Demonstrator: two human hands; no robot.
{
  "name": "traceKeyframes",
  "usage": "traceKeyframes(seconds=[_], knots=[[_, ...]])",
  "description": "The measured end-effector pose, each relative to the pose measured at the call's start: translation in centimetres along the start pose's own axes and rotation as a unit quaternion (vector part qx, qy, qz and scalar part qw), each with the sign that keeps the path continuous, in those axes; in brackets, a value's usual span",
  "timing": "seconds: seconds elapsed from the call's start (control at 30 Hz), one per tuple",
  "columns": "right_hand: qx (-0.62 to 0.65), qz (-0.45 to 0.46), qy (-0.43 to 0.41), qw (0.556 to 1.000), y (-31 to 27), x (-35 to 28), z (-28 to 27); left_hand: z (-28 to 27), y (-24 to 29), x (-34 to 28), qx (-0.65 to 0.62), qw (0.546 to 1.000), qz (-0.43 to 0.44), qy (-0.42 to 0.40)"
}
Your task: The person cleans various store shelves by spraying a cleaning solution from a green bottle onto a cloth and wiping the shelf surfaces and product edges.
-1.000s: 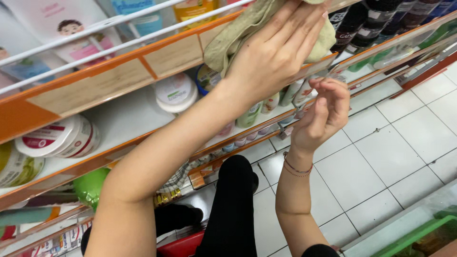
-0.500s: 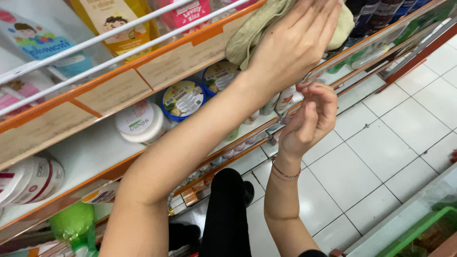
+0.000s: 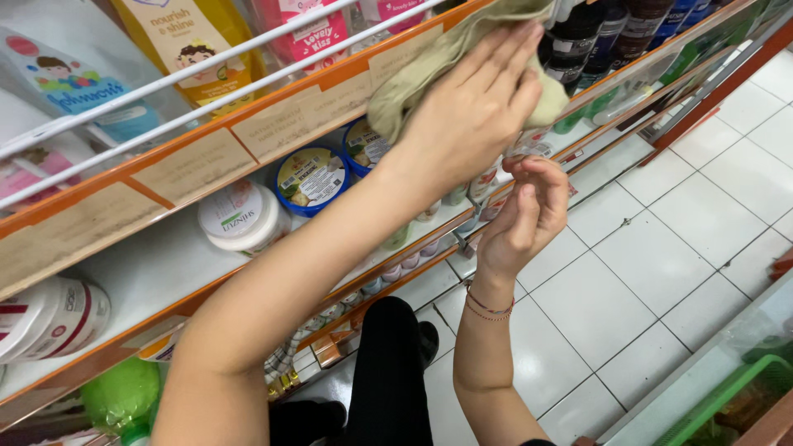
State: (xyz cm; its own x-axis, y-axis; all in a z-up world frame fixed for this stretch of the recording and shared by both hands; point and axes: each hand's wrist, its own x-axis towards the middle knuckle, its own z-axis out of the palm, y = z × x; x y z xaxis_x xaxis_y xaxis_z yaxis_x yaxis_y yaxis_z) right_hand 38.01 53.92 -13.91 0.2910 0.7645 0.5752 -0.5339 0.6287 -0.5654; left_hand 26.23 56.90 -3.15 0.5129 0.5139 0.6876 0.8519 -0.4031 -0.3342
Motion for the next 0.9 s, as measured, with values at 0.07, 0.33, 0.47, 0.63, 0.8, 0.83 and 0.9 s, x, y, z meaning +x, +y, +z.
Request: traceKeyframes(seconds=[0.07,0.33,0.47,0.63,0.8,0.83,0.9], knots=[[0.003,0.004,-0.003,1.0,-0.2,-0.2,0.2,-2.6,-0.1,-2.0,0.009,1.0,-0.006,-0.021],[0.002,0.008,-0.021,1.0,-1.2,-1.1,1.7,-4.6,-0.9,-3.5,0.053,0.997,-0.04,0.036],[0.013,0.002,-0.032,0.999,-1.6,-1.5,2.6,0.1,-0.3,0.5,0.022,0.999,-0.022,0.019],[0.006,0.017,-0.025,1.0,-2.2,-2.7,3.8,-0.4,0.0,-0.7,0.008,0.999,-0.033,0.002],[0.036,0.013,-0.07,0.997,-3.4,-4.0,5.5,-10.5,-1.3,-8.2,0.053,0.997,-0.06,-0.009],[0.042,0.012,-0.08,0.996,-3.7,-4.3,6.1,-12.9,-1.5,-9.9,0.063,0.995,-0.076,-0.018],[0.04,0.008,-0.095,0.995,-4.3,-4.9,7.5,-17.2,-1.6,-13.0,0.103,0.988,-0.115,-0.019]])
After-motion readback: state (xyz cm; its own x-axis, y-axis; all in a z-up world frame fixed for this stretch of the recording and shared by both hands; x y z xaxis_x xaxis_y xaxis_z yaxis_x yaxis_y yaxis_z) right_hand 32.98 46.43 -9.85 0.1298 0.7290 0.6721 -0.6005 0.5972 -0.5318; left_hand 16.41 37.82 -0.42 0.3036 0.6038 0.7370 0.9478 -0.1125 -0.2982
